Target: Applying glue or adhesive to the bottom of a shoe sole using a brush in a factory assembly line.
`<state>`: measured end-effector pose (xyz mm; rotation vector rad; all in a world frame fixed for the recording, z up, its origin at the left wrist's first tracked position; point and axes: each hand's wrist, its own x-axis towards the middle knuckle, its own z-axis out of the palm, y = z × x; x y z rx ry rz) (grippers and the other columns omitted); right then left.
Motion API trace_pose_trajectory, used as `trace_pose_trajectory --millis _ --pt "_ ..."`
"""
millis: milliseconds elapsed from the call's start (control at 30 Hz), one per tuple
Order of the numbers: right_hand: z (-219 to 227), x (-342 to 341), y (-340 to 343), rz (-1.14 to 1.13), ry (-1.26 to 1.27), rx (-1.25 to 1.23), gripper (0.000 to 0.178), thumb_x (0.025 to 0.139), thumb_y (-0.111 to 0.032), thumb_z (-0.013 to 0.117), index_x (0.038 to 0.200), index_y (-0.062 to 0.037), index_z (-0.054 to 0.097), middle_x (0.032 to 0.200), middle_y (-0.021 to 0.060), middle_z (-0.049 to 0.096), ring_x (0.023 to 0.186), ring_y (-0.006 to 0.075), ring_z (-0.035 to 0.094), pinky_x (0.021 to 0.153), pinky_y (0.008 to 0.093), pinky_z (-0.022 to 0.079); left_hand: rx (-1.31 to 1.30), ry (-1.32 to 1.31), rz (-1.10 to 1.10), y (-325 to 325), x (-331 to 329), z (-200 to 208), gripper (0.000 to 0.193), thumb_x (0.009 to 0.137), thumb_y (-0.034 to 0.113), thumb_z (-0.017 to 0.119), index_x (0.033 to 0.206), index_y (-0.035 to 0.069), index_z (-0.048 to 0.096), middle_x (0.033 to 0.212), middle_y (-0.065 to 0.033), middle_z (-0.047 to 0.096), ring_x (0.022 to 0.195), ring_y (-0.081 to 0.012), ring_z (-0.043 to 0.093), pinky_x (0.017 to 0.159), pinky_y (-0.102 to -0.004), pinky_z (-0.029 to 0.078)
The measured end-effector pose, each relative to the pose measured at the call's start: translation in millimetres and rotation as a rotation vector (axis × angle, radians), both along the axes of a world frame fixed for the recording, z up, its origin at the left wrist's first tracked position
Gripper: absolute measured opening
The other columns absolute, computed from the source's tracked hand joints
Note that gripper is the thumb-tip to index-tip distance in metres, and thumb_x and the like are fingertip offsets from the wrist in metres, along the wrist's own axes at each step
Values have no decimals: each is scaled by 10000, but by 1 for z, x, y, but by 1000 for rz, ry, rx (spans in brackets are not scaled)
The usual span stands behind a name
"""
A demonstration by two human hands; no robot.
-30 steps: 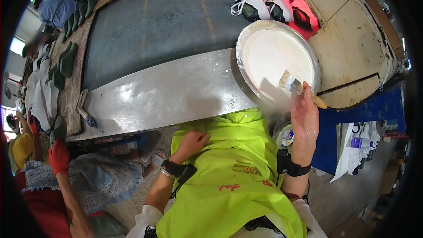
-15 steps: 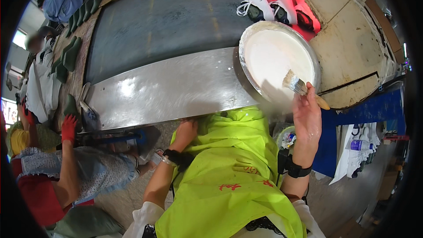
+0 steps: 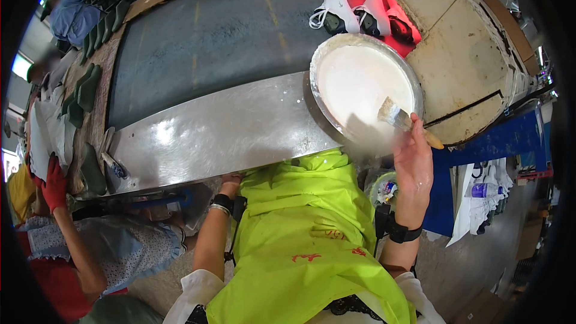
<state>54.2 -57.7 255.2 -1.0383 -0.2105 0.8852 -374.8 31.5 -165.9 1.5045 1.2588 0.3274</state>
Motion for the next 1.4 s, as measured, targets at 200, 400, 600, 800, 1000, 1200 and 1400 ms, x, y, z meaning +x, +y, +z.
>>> trace_pose_trajectory --millis 200,400,600,800,1000,1200,1400 --pt "1 7 1 -5 14 -4 323 940 -267 575 1161 -34 540 982 20 548 843 118 538 755 244 485 259 336 518 -23 -37 21 265 841 62 603 1091 -24 593 978 -101 657 861 -152 591 743 -288 470" --pt "-9 3 7 41 53 -16 314 950 -268 559 1168 -44 540 963 18 541 846 118 535 762 244 483 142 1 558 -35 -3 95 234 901 171 545 970 -29 645 837 -81 660 729 -120 568 694 -258 439" --pt "-7 0 5 44 39 -27 310 958 -270 543 1171 -44 539 965 23 550 844 117 532 766 243 481 -49 356 -152 -17 23 110 285 921 159 498 1149 30 610 1113 -108 629 1005 -193 572 893 -305 435" --pt "1 7 -7 -22 5 -36 307 955 -270 548 1160 -41 547 966 23 553 843 121 531 769 236 476 211 438 -290 -5 -13 22 309 937 197 454 1142 22 605 1115 -160 632 975 -264 608 860 -335 459" --pt "-2 5 -2 8 13 -8 306 948 -263 562 1153 -37 550 950 26 555 840 126 533 770 237 480 543 689 -64 -5 -44 17 269 888 178 476 1085 48 606 1099 -131 646 972 -271 627 863 -412 497" --pt "0 -5 5 71 57 -2 307 951 -255 554 1165 -36 539 938 44 557 812 132 551 745 245 497 173 325 -151 -31 -5 68 526 814 3 545 1317 99 427 1173 -188 588 1019 -276 602 856 -374 496" --pt "2 2 -3 9 25 -20 308 954 -259 548 1167 -37 538 961 49 561 825 130 553 744 246 498 391 727 -543 -1 -16 11 329 917 151 464 1214 33 539 1221 -171 554 1071 -292 548 888 -344 443"
